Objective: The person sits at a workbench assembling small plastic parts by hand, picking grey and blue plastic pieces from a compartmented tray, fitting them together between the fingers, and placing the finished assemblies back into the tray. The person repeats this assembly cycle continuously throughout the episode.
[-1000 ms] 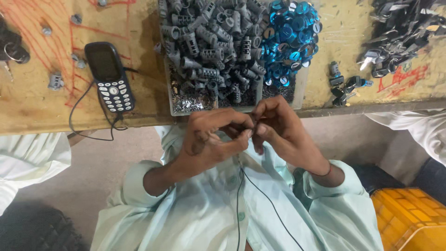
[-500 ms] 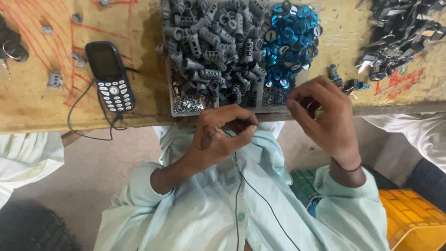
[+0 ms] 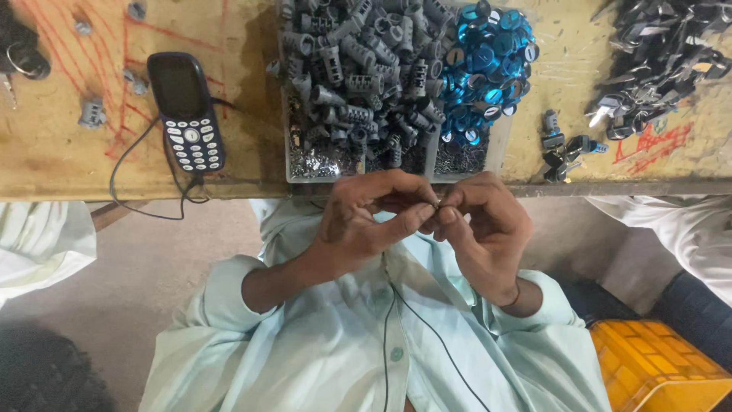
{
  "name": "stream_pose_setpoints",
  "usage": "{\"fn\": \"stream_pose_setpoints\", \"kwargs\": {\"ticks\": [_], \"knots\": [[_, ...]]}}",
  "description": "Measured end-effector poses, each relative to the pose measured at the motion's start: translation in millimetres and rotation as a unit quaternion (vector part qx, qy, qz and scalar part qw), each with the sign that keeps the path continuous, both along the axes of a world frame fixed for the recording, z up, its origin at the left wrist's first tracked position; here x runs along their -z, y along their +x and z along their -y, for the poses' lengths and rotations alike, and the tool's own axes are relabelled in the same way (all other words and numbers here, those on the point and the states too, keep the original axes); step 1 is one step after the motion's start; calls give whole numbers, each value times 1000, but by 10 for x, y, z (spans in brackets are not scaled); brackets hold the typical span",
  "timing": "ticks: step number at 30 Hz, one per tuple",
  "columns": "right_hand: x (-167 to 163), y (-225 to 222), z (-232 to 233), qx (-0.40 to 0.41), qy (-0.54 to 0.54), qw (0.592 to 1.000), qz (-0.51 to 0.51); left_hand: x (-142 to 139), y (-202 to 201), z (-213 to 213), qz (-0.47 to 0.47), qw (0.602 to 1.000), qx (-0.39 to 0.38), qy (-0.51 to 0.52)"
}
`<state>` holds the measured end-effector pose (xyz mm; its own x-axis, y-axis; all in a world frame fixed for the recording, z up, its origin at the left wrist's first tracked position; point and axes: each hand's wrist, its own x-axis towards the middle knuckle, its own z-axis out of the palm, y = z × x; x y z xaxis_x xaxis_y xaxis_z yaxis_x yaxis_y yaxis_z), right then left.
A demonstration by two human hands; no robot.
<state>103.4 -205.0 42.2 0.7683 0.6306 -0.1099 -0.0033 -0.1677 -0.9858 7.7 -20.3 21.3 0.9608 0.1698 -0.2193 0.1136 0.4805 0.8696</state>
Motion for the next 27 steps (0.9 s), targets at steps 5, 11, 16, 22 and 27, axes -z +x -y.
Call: {"fn": "stream_pose_setpoints", "kwargs": {"ticks": [5,11,16,22,27], "knots": [[145,-44,-144,13,-8,956,293,6,6,32,-10,999,-18,-38],[42,272,-106,-194,41,924,328,52,-56,-162,-48,994,85,-52],[-153,389,-299,-127,-104,967,193,61,-95,-129,-59,990,85,-94],[94,453,-583,-48,-277,858,429,116,-65,-44,-51,992,82,-81],[71,510,-449,-40,-170,969,177,143,-22,-67,-46,997,45,-45]]}}
